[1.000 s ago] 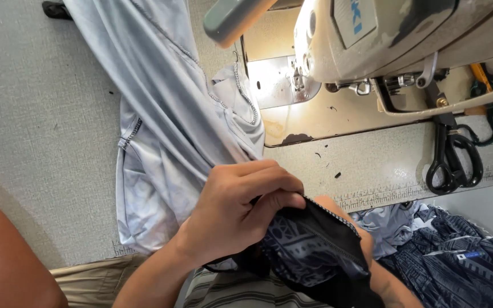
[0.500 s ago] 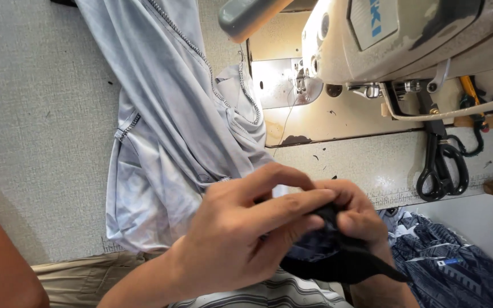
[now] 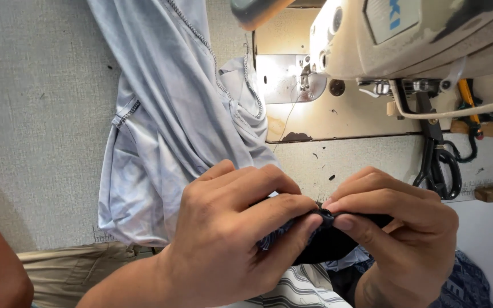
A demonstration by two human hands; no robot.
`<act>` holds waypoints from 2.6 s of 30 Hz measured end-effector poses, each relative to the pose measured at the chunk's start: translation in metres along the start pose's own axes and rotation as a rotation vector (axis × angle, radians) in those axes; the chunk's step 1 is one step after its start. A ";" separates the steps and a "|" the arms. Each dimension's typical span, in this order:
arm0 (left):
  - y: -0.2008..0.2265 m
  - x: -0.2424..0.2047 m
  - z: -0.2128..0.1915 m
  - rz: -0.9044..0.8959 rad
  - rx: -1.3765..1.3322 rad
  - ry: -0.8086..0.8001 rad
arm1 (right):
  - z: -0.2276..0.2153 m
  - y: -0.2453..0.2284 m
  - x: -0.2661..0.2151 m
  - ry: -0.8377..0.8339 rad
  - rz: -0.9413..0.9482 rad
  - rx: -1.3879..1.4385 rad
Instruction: Trimming excess fabric from a garment using scissors at a sewing station and manually adjusting the edges.
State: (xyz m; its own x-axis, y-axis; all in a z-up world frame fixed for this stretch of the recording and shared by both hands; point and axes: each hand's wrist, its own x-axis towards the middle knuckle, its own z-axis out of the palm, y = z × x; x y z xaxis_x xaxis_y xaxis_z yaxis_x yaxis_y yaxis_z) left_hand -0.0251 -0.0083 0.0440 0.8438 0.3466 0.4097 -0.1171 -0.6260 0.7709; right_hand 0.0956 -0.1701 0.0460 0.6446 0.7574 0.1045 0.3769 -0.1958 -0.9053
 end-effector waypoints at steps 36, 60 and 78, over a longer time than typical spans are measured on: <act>-0.019 -0.028 -0.006 0.180 0.014 -0.246 | 0.003 0.025 -0.023 -0.333 0.236 0.332; 0.012 -0.045 0.023 -0.023 -0.028 -0.029 | -0.012 0.029 -0.002 -0.639 0.549 0.418; -0.017 -0.026 0.017 -0.188 -0.507 -0.434 | -0.023 0.038 0.011 -0.748 0.248 0.449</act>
State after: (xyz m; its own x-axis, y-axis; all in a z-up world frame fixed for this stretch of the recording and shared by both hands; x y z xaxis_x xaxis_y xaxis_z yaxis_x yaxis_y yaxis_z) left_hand -0.0358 -0.0187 0.0118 0.9946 0.0402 0.0956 -0.0889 -0.1426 0.9858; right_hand 0.1323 -0.1840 0.0219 0.0129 0.9635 -0.2672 -0.1113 -0.2642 -0.9580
